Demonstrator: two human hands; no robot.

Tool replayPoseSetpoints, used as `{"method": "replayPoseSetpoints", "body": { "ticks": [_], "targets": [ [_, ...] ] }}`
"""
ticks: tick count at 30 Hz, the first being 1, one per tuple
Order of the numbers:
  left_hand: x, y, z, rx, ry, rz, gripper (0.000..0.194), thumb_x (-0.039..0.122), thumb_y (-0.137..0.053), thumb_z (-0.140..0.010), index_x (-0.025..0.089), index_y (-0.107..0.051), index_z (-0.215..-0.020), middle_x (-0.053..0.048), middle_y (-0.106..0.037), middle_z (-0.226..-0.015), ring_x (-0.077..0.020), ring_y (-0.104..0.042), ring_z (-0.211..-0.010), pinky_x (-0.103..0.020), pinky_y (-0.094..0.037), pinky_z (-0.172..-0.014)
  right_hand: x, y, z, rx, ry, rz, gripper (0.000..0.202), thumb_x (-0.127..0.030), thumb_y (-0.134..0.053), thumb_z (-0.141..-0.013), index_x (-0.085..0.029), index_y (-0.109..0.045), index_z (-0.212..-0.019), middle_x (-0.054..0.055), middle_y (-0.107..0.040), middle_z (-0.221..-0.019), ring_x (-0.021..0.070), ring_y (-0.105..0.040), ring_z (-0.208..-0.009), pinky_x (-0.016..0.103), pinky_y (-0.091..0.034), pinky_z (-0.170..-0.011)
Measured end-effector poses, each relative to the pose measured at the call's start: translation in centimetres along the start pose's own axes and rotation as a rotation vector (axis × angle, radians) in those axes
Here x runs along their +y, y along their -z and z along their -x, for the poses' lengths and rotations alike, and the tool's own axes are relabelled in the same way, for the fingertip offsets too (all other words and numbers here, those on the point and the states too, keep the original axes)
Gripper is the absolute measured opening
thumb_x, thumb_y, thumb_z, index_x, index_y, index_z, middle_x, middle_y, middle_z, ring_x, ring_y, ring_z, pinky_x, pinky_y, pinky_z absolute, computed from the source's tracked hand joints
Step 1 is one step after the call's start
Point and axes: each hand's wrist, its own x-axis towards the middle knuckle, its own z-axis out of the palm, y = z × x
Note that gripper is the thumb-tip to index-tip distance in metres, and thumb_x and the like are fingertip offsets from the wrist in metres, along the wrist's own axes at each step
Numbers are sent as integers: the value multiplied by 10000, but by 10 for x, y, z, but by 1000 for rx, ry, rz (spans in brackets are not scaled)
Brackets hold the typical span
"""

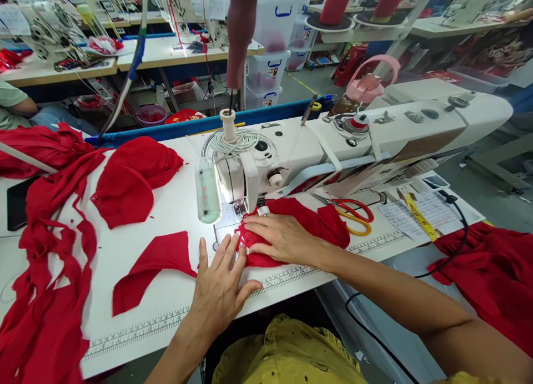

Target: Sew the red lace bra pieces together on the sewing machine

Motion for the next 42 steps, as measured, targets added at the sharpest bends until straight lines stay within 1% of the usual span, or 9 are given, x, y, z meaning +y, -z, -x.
{"method": "replayPoseSetpoints", "body": {
  "ticks": [2,5,8,10,15,20,27,33,42],
  "targets": [
    [0,0,1,7,-2,15,560,526,-366,-1010,99,-605,-1281,-192,-586,-1407,-343,-509,-1341,-660,-169,-1188,1,4,5,-54,30,-28,504,-460,-663,-919,-142,-596,-1304,126,-571,-1422,283,-565,-1256,423,-526,-993],
    [0,0,5,82,-4,42,344,287,-474,-1003,107,-609,-1263,-174,-631,-1348,-326,-536,-1303,-635,-265,-1162,-1,5,6,-107,30,-37,627,-495,-703,-881,-113,-553,-1355,159,-513,-1474,316,-523,-1315,473,-498,-1057],
    [-1,2,7,158,-22,56,297,56,-516,-926,130,-648,-1181,-114,-723,-1109,-255,-632,-1095,-569,-349,-1136,-3,4,5,-120,18,-25,673,-474,-753,-841,-116,-537,-1368,169,-497,-1484,328,-506,-1331,493,-493,-1064],
    [-2,6,8,189,-60,39,322,-10,-508,-895,141,-666,-1131,-60,-729,-943,-210,-641,-956,-545,-352,-1139,-4,4,4,-125,19,-26,724,-493,-783,-804,-109,-535,-1366,179,-495,-1481,336,-502,-1329,503,-495,-1058],
    [-2,13,8,246,-182,-91,253,27,-555,-901,143,-695,-1076,-39,-717,-874,-185,-622,-882,-601,-229,-1193,-6,7,5,-137,18,-26,767,-492,-800,-785,-90,-519,-1375,192,-477,-1491,338,-495,-1331,504,-488,-1067],
    [1,11,10,159,-117,-149,365,22,-457,-931,124,-686,-1197,-54,-702,-843,-196,-630,-879,-665,-134,-1195,-6,8,4,-168,5,-48,802,-510,-795,-784,-90,-495,-1398,204,-459,-1499,355,-472,-1349,515,-481,-1069],
    [4,7,14,141,-83,-68,393,31,-397,-952,105,-667,-1227,-120,-712,-1217,-293,-603,-1205,-706,-30,-1192,-3,6,6,-168,9,-72,750,-495,-755,-832,-114,-486,-1421,187,-449,-1513,344,-453,-1369,513,-422,-1123],
    [4,6,14,120,-82,-52,386,79,-356,-991,83,-641,-1251,-117,-713,-1235,-312,-609,-1230,-717,-7,-1189,3,8,6,-224,-11,-114,770,-421,-791,-810,-99,-483,-1438,166,-426,-1540,329,-413,-1402,469,-369,-1167],
    [9,4,13,127,-63,-66,412,119,-303,-1017,133,-654,-1232,-129,-734,-1182,-273,-662,-1160,-729,26,-1174,5,8,6,-239,-22,-175,779,-402,-771,-824,-165,-440,-1488,150,-407,-1555,315,-382,-1422,492,-361,-1161]
  ]
}}
